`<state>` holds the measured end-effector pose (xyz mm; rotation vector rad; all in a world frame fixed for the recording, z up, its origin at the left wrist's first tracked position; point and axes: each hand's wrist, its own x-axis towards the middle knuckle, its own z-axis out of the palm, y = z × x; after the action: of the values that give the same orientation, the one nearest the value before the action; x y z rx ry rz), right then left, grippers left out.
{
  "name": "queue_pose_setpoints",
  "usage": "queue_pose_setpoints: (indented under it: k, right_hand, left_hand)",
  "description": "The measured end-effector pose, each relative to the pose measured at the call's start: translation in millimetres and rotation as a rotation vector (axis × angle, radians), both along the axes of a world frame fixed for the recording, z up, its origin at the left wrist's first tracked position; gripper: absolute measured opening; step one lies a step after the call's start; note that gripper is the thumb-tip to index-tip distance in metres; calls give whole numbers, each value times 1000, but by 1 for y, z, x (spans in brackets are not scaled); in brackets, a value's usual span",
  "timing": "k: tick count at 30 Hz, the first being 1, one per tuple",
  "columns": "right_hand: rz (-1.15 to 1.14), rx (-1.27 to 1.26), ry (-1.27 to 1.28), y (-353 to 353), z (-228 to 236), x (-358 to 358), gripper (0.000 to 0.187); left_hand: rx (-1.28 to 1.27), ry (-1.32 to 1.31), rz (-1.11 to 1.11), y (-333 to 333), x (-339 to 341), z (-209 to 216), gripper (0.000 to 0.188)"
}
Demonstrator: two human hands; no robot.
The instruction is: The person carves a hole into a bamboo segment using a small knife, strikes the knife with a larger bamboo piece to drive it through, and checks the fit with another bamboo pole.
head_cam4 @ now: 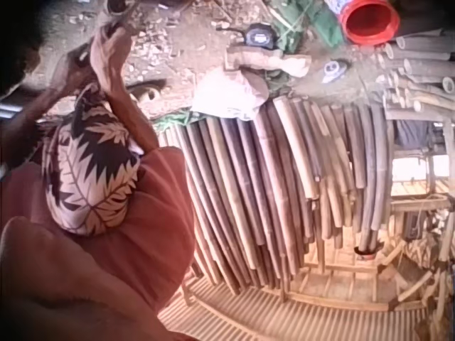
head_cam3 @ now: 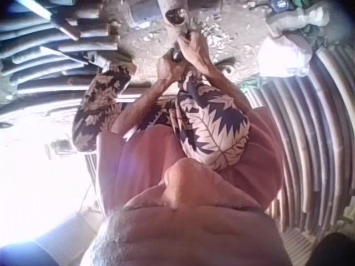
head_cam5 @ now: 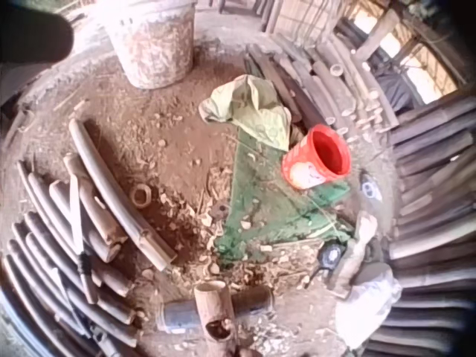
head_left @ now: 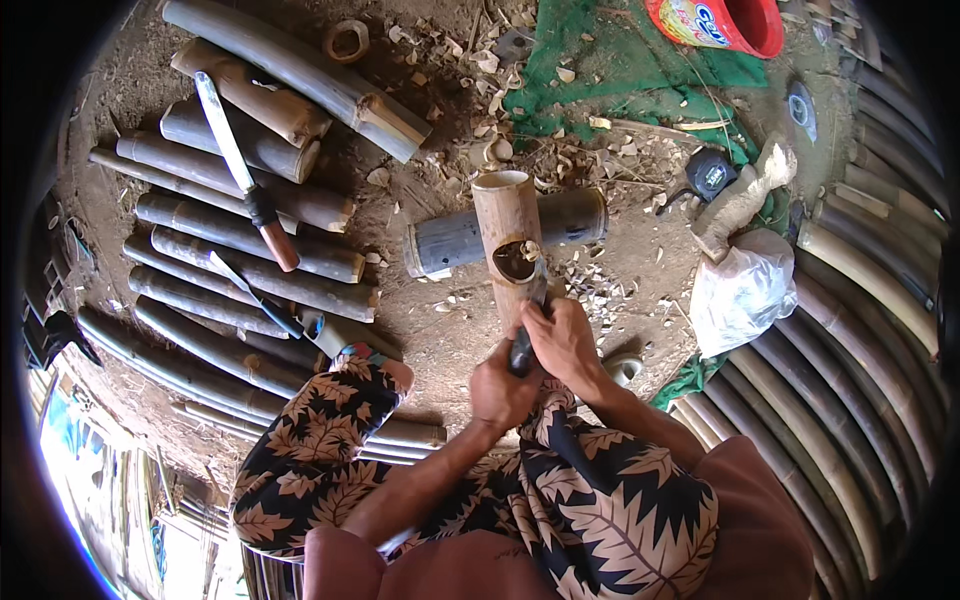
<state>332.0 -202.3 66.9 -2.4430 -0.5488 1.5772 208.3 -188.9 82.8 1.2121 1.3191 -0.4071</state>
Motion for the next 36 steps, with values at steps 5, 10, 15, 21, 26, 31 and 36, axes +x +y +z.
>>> queue_pose_setpoints:
  k: [5,10,15,21,26,31,36]
  right_hand:
    - [-24,115,-57,-13,-6,-15,29]
    - [794,563,-214,-13,-30,-53,20]
    - [-988,466,877,28,-25,-47,23]
    - [-1634,602,1417,54,3,-10,34]
    - [-1700,674,1586,41,-13,-3,47]
    - [-934,156,1266,19,31,4,40]
    - [-461,388,817,-11,50,69,52]
  left_hand:
    - [2,-37,21,1,-1,3,51]
    - [96,-70,10,-3,-80,-36,44]
    - [570,-91,-837,163,-30,-7,22]
    - [528,96,-1663,210,114,38,9]
    - [537,53,-1670,207,124,26,13]
    - [-156,336,-1277,167,55,57,35]
    - [-417,-256,-775,121,30,62,92]
